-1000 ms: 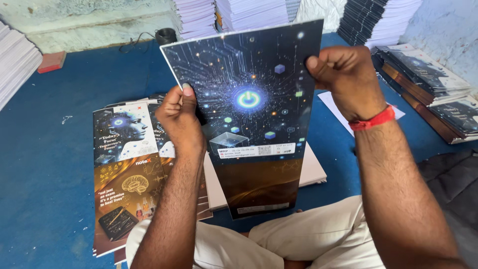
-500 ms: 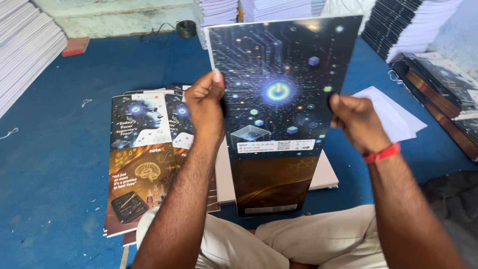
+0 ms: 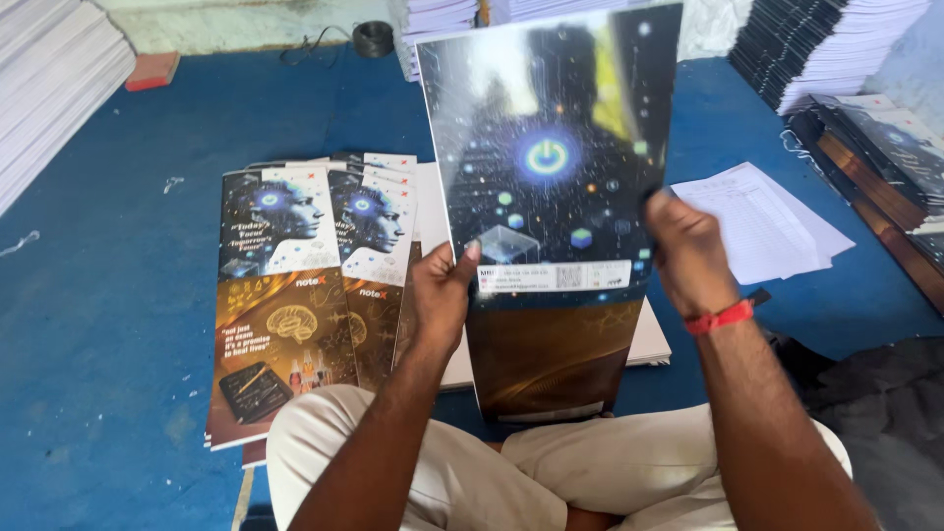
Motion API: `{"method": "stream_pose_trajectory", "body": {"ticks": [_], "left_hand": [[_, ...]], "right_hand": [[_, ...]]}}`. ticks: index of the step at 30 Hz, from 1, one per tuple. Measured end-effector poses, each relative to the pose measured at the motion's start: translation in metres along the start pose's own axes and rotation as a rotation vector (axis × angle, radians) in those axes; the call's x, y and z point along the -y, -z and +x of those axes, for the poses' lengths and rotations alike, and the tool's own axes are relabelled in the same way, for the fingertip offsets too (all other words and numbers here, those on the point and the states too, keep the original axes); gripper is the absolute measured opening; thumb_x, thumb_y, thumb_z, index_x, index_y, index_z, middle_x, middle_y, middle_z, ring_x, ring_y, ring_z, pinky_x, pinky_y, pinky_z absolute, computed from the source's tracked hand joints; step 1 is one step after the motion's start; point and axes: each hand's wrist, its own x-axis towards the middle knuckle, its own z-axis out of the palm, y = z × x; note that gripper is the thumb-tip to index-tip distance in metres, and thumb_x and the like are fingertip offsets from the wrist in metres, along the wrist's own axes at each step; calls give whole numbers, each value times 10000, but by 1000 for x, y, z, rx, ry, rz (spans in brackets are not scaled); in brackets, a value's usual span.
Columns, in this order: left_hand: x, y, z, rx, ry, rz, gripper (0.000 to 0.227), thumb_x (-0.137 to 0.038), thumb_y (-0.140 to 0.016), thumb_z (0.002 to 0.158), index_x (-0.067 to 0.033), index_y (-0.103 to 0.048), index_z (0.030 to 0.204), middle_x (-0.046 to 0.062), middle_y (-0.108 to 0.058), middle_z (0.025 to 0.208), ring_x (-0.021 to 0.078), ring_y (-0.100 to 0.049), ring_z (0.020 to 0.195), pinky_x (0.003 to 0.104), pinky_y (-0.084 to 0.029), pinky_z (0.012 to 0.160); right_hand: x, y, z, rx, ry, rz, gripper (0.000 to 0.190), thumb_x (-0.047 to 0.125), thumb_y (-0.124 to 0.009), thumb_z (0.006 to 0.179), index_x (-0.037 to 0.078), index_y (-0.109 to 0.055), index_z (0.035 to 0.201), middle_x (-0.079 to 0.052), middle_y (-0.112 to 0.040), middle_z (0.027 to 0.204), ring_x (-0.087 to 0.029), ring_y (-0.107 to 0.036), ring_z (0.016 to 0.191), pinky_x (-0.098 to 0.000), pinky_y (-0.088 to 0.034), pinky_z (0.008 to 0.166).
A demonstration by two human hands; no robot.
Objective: The person sits cross-legged on the floor and repeatedly places a printed cover sheet over a stack of white pages, then uses a wooden block to press along the spine to secure the binding. The person handles multiple book units one at a time, stacking finished copies to the side.
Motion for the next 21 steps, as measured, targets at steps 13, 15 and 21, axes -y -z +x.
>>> {"method": "stream_pose_trajectory", "body": {"ticks": [13,15,21], "left_hand": [[-9,-12,29,-122,-487,580,785,-342,-761,915,42,-414,1506,270,-507,1476,341,-533,1316,425,-446,1117],[-1,-25,-7,-75,-485,801,833,-432,-743,988,35,-368,1567,295,-394,1610,424,-405,1509,476,-334,1270],[4,-72,-62,403,57,538,1004,-401,-771,874,-24,-195,1605,291,-274,1640,402,-318,1486,464,-318,1174]], "right_hand": [[-29,-37,-43,-318,-181,-460,284,75,-704,1044,-19,-675,1311,-113,-591,920,-195,-459,723,-354,-352,613],[-15,-49,-21,-288,-25,-586,334,60,-657,1029,-9,-620,1353,-109,-680,1095,-176,-613,928,-325,-492,789],[10,-87,31,-221,318,-1036,569,48,-598,994,-41,-483,1544,-244,-693,1291,-317,-688,1167,-401,-563,970]]}}
